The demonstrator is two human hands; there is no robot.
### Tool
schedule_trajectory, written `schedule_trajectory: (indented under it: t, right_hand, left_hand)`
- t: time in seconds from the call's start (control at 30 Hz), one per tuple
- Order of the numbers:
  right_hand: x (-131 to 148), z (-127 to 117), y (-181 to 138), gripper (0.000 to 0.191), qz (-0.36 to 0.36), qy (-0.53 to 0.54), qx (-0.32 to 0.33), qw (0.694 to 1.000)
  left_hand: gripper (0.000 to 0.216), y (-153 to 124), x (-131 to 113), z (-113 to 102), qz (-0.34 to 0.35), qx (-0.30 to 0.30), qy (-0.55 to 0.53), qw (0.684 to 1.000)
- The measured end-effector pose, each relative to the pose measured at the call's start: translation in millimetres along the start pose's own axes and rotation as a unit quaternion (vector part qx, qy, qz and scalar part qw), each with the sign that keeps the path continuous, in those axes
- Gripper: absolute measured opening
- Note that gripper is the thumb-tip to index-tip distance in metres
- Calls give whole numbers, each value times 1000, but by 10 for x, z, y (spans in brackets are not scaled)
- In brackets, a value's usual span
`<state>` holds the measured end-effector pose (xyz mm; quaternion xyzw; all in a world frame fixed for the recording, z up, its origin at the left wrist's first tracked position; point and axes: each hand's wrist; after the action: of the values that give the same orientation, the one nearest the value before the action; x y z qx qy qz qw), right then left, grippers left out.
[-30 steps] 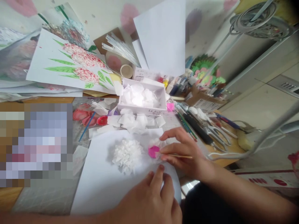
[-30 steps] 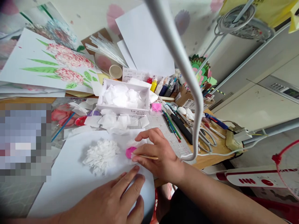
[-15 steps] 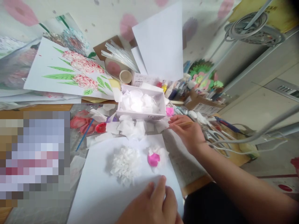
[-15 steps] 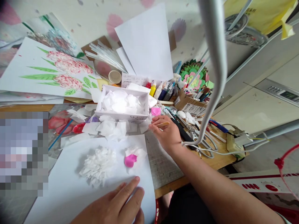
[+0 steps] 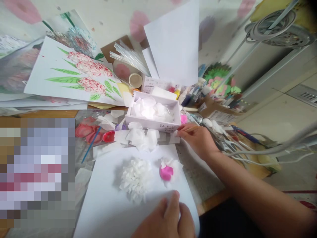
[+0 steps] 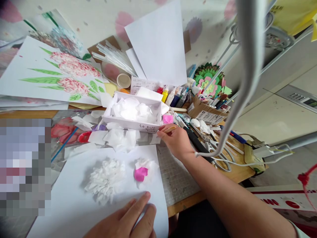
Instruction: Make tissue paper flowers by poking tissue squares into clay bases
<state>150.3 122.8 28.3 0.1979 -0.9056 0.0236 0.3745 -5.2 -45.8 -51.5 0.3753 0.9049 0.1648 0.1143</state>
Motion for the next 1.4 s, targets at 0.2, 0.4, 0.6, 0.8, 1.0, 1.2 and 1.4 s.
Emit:
schedule_trajectory:
  t: [0.2, 0.4, 0.6, 0.8, 1.0, 1.2, 1.4]
  right_hand:
    - [349, -163, -409, 9, -84, 8, 4, 996]
    - [708, -48, -745, 9, -130, 206, 186, 952]
    - [529, 155, -737, 9, -207, -25, 187, 960]
    - [497, 114, -773, 10, -279, -105, 209, 931]
    - [455, 78, -733, 7, -308, -132, 216, 917]
    - [351, 116, -677, 4, -356, -159, 208, 897]
    - [385, -68, -716, 8, -313, -66, 166, 933]
  left_hand:
    - [21, 121, 47, -234, 68, 13, 26, 997]
    - [13, 196, 74, -411, 101, 38, 32, 994]
    - [25, 179, 73, -385, 94, 67, 37, 993]
    - [36, 188, 72, -385, 80, 48, 42, 995]
    - [35, 180, 62, -348, 74, 34, 43, 996]
    - [35, 143, 31, -286, 50, 53, 13, 997]
    - [37, 116, 34, -229, 42, 51, 21, 998]
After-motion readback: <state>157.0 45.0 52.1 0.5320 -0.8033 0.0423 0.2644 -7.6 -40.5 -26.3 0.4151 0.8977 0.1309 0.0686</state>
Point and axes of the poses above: each hand's wrist, its own y-axis towards the middle knuckle, its own z-axis out of the palm, x = y × z, and after that the axes turned 14 degrees about x, right-handed
